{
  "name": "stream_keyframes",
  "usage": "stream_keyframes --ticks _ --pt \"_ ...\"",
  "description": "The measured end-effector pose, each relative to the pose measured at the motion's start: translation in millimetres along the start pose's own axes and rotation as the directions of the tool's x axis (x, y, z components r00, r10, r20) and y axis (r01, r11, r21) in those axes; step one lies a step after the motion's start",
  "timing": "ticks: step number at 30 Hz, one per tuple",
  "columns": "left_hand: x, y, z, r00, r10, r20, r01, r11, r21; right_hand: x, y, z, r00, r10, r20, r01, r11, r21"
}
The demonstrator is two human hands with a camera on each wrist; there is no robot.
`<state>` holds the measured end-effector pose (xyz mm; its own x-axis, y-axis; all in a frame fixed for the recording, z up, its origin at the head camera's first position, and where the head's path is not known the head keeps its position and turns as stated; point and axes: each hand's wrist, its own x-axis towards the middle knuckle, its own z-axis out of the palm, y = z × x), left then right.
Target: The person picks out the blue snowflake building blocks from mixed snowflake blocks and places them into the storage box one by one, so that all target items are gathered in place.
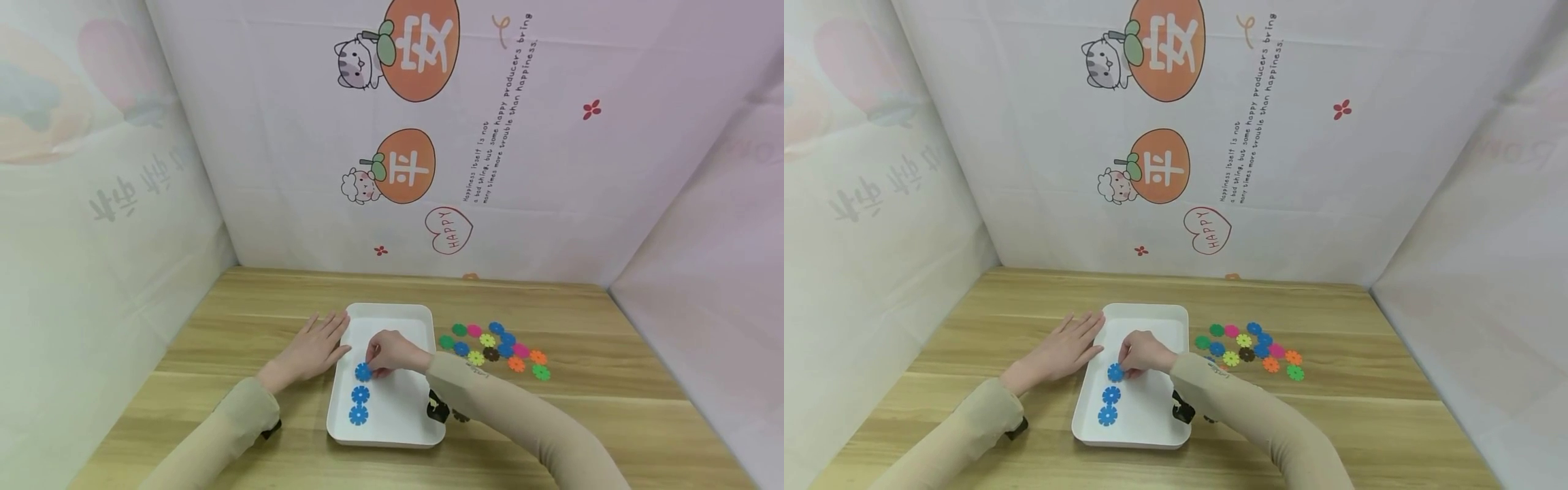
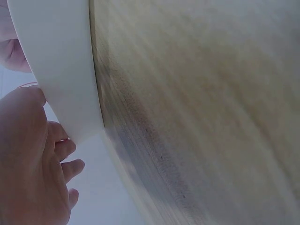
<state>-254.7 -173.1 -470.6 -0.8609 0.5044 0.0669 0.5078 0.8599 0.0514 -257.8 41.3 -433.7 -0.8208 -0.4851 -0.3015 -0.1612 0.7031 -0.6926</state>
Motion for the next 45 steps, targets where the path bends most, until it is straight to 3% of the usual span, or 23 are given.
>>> stream_keyframes --ticks 14,30,45 --pt "0.2 0.6 -1.0 1.0 -0.003 0.009 0.003 1.0 0.002 0.3 2 2 0.999 0.02 0.031 -0.02 1.0 -0.009" --pt "-1.0 1.3 0.9 1.0 0.003 0.005 -0.003 1.0 -0.003 3.4 7 7 1.0 0.017 0.013 -0.017 1.0 -0.024" --pt "-0.6 0.9 0.0 1.0 -0.002 0.006 0.002 1.0 -0.008 -14.2 10 -19 0.999 -0.021 -0.027 0.021 1.0 -0.001"
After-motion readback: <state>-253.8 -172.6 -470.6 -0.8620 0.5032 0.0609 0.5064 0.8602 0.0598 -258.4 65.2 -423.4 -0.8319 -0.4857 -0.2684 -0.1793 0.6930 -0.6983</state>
